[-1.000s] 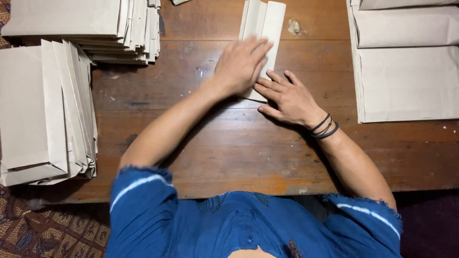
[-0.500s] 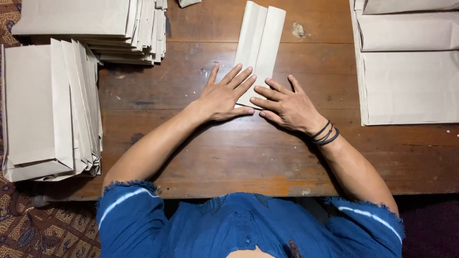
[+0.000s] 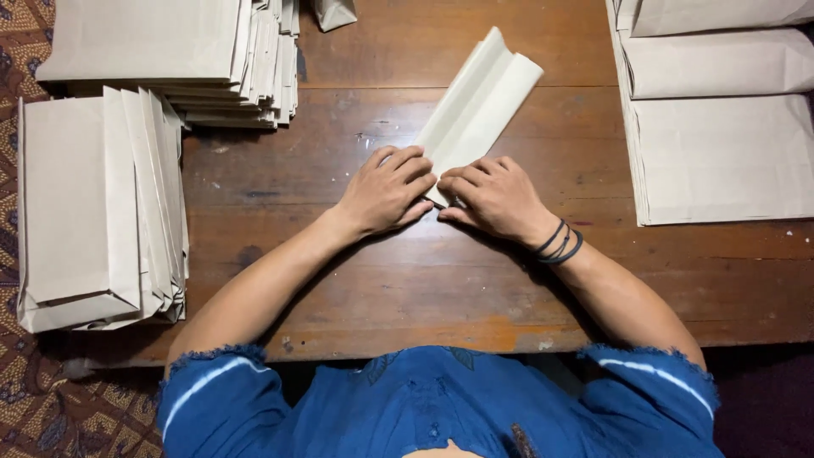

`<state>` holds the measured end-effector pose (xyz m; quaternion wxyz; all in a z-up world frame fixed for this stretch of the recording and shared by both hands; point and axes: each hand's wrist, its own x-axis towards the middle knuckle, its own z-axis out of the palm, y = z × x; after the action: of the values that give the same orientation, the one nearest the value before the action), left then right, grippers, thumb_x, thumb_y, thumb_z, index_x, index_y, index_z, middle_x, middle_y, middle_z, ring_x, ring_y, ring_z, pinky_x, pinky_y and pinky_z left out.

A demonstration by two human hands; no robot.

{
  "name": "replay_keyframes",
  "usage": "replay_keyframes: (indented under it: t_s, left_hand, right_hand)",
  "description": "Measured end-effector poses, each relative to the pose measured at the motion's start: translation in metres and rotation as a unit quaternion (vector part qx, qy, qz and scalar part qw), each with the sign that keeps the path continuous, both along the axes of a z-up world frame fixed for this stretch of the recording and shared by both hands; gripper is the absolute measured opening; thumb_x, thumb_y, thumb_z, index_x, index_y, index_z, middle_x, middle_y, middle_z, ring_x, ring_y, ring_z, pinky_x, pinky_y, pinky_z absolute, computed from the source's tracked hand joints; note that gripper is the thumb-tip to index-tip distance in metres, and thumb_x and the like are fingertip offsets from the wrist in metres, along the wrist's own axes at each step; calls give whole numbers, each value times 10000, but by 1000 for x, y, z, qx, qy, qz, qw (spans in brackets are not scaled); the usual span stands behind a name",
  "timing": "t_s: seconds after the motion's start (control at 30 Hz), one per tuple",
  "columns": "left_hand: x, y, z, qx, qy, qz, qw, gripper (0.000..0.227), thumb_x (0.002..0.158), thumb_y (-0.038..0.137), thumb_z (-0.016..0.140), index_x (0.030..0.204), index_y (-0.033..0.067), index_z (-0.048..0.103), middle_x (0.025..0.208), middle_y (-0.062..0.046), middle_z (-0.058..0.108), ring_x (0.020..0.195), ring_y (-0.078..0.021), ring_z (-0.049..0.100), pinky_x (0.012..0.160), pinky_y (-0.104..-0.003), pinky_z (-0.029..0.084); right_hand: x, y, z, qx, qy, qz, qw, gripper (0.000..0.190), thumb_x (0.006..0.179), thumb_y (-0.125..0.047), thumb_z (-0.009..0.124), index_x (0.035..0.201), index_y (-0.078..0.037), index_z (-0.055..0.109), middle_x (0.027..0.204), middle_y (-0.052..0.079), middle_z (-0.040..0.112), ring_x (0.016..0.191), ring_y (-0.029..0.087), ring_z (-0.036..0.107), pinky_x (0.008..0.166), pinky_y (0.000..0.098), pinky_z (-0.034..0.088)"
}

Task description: The person folds a flat sheet of paper into a small packet by hand, creasing edges and tucking flaps to form a sealed pouch. The finished packet is placed on a stack of similar packets, and the person picks up another sheet to repeat the process.

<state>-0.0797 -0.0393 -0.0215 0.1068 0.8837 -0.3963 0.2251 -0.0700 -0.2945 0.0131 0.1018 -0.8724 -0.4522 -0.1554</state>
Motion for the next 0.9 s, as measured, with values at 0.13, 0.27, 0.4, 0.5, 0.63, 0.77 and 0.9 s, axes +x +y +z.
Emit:
replay_keyframes:
  t_s: [0.13,0.27,0.4,0.5,0.63,0.77,0.9]
  left_hand:
    - [0,1,-11,-49,7,-15,999,393,1008,562,569,1165,228,702,1100,12,661,1194,-210,613,969,-396,466]
    - [3,4,-13,-95,10,-7,995,251,1062,416,559,1119,241,730,1054,11,714,1134,-213,695,978,-388,507]
    - [6,11,-10,-150,74,-13,986,225,1061,348,580,1113,216,754,1065,-12,755,1127,-243,722,992,-411,535]
    - [6,13,-1,-178,123,-21,976,249,1048,337,590,1142,180,760,1068,-49,765,1127,-272,724,1008,-429,536]
    - [2,12,2,-208,118,-25,971,290,1035,356,623,1273,219,719,1076,-48,754,1145,-246,717,1026,-406,530]
    - [-1,9,3,-205,144,-37,967,309,1018,283,639,1306,191,704,1078,-73,750,1140,-268,716,1023,-431,537]
    - [-1,9,-1,-194,152,-33,969,313,952,162,697,1264,157,714,1091,-88,751,1134,-278,718,1023,-432,539]
  right_hand:
    - [8,6,-6,50,-11,8,999,424,939,-676,638,1078,-279,690,1064,-78,705,873,181,640,704,355,461]
    - [13,1,-2,77,-25,49,996,418,948,-594,668,1142,-226,711,1086,-33,718,942,193,652,833,363,479]
    - [24,-12,-9,78,-98,28,992,158,1021,-378,655,1068,-252,738,1012,-66,711,903,160,654,864,337,490]
    - [20,-9,-1,88,-109,22,990,129,1031,-318,647,1013,-238,747,958,-54,713,850,160,652,824,327,502]
    - [11,-4,15,117,-151,21,981,108,1017,-245,645,1010,-208,747,904,-41,683,790,163,636,769,307,503]
    - [7,-7,19,111,-187,14,976,90,967,-226,678,1017,-206,749,879,-31,638,768,167,617,742,310,510]
    - [4,-5,10,112,-182,8,977,94,951,-213,685,1015,-206,752,867,-22,610,758,168,617,699,303,510]
